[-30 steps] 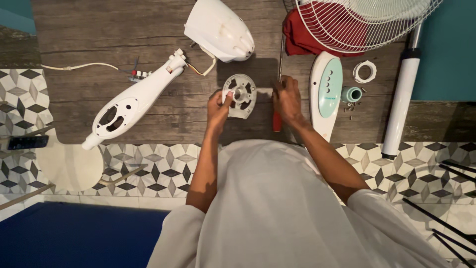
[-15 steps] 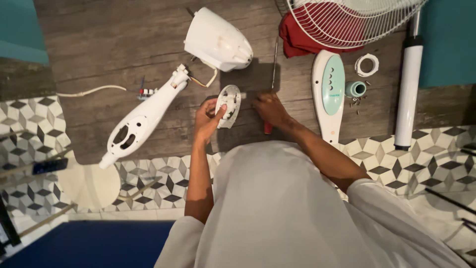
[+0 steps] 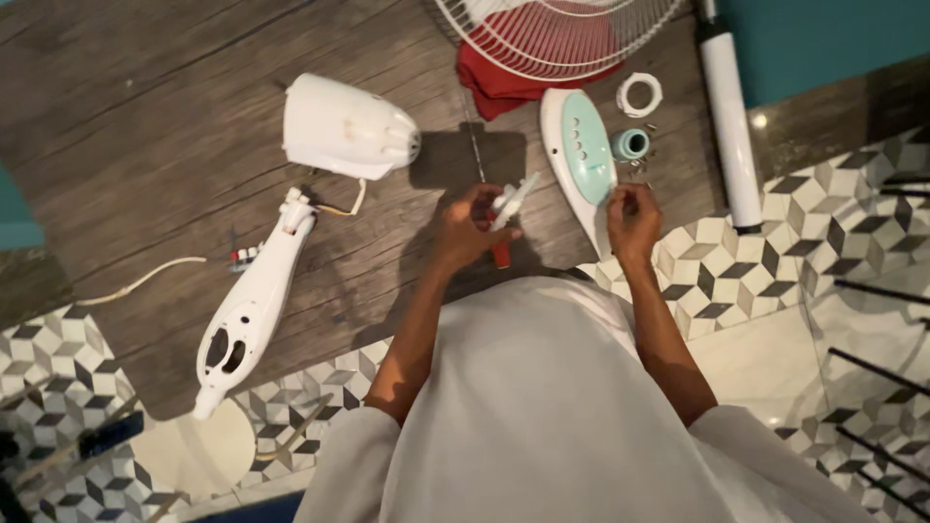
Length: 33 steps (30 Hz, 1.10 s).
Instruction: The person disassembles a standing electric fan on a wooden table. They remove the front grille, fan blades, and rear grille, then detach the motor housing and separate internal components using a screwdriver. The parts are placed on the table as they are removed.
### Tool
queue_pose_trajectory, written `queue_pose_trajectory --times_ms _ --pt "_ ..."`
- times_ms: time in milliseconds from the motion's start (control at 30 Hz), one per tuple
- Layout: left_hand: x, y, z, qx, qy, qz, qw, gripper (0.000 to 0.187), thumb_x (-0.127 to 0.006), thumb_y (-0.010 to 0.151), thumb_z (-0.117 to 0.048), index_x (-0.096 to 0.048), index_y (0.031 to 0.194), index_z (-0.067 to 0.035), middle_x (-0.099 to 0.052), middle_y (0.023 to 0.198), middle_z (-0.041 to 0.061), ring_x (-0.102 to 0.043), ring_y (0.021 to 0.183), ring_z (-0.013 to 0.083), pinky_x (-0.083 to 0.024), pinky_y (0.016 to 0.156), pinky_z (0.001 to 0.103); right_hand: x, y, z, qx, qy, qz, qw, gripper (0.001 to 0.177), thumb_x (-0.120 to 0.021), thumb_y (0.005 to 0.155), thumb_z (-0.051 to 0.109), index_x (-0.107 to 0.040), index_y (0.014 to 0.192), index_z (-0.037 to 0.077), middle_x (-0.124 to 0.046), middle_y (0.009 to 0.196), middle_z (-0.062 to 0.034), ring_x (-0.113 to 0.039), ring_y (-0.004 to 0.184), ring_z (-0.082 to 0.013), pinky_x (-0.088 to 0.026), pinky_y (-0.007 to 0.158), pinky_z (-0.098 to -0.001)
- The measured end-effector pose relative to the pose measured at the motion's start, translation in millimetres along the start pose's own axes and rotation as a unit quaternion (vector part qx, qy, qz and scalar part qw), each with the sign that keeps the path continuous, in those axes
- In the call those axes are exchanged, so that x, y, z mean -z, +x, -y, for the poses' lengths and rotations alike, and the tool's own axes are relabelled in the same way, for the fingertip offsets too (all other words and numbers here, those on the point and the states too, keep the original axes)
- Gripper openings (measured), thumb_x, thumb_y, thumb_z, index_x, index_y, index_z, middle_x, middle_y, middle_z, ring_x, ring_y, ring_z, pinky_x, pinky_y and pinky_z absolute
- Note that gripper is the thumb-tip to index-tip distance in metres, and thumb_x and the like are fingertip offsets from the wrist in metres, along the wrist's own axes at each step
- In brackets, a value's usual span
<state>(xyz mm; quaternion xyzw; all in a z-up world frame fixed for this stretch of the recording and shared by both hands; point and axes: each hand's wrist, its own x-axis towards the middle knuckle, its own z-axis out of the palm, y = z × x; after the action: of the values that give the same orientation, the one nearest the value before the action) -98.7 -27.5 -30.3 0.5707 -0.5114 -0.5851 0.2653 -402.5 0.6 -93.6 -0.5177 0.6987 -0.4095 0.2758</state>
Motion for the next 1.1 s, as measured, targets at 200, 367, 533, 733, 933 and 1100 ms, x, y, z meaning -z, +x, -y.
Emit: queue_pose_trajectory --times_ms 200,367,533,733,933,1100 --pt "-36.6 13.3 -14.1 -0.043 0.046 0.041 0.997 0.076 -0.097 0.062 -0.03 -0.064 0.128 -0.012 -0.07 0.116 0.009 -0.069 0.105 0.0209 -0.06 0.083 0.034 25.4 -5.7 -47.6 0.02 -0.05 0.003 0.999 0.021 -0.07 0.091 -0.003 -0.07 0.113 -0.002 -0.069 0.105 -0.0176 -0.07 0.085 -0.022 -0.056 0.076 -0.0318" --pt "-54.3 14.8 -26.5 -0.059 0.061 0.044 0.995 0.08 -0.1 0.059 -0.031 -0.061 0.127 -0.013 -0.071 0.12 0.009 -0.068 0.112 0.0244 -0.057 0.091 0.037 23.3 -6.1 -42.2 0.01 -0.069 0.013 0.997 0.026 -0.073 0.093 0.001 -0.072 0.12 -0.001 -0.07 0.11 -0.0176 -0.071 0.089 -0.0229 -0.057 0.08 -0.0329" --pt "-63.8 10.9 -51.5 -0.079 0.088 0.059 0.991 0.079 -0.094 0.06 -0.02 -0.058 0.129 -0.012 -0.07 0.125 0.009 -0.067 0.119 0.0279 -0.053 0.098 0.041 35.6 -2.8 22.0 -0.117 0.127 0.016 0.985 0.036 -0.071 0.102 0.018 -0.064 0.136 0.007 -0.068 0.13 -0.0141 -0.066 0.116 -0.0194 -0.057 0.094 -0.0304" --pt "-73.2 7.8 -73.9 -0.281 0.17 0.06 0.943 0.07 -0.088 0.07 -0.011 -0.06 0.134 -0.014 -0.064 0.131 0.012 -0.059 0.126 0.0343 -0.049 0.106 0.046 94.2 22.0 103.1 0.064 0.038 0.282 0.956 0.067 -0.083 0.084 0.029 -0.057 0.142 0.007 -0.046 0.155 -0.0175 -0.042 0.144 -0.0311 -0.042 0.112 -0.0439" --pt "-77.7 10.4 -72.5 -0.289 0.214 0.095 0.928 0.063 -0.084 0.077 -0.015 -0.061 0.136 -0.019 -0.065 0.131 0.008 -0.06 0.127 0.0306 -0.048 0.109 0.045 100.2 42.5 128.9 0.077 -0.074 0.41 0.906 0.068 -0.088 0.076 0.033 -0.061 0.134 0.008 -0.046 0.155 -0.0166 -0.039 0.147 -0.0369 -0.033 0.118 -0.0457" --pt "-80.9 8.9 -79.2 -0.318 0.254 0.059 0.912 0.068 -0.08 0.076 -0.013 -0.057 0.14 -0.019 -0.062 0.137 0.009 -0.056 0.132 0.031 -0.045 0.11 0.047 104.6 55.5 128.9 0.105 -0.091 0.408 0.903 0.068 -0.089 0.07 0.029 -0.063 0.128 0.006 -0.048 0.153 -0.0184 -0.04 0.144 -0.0386 -0.033 0.117 -0.0458"
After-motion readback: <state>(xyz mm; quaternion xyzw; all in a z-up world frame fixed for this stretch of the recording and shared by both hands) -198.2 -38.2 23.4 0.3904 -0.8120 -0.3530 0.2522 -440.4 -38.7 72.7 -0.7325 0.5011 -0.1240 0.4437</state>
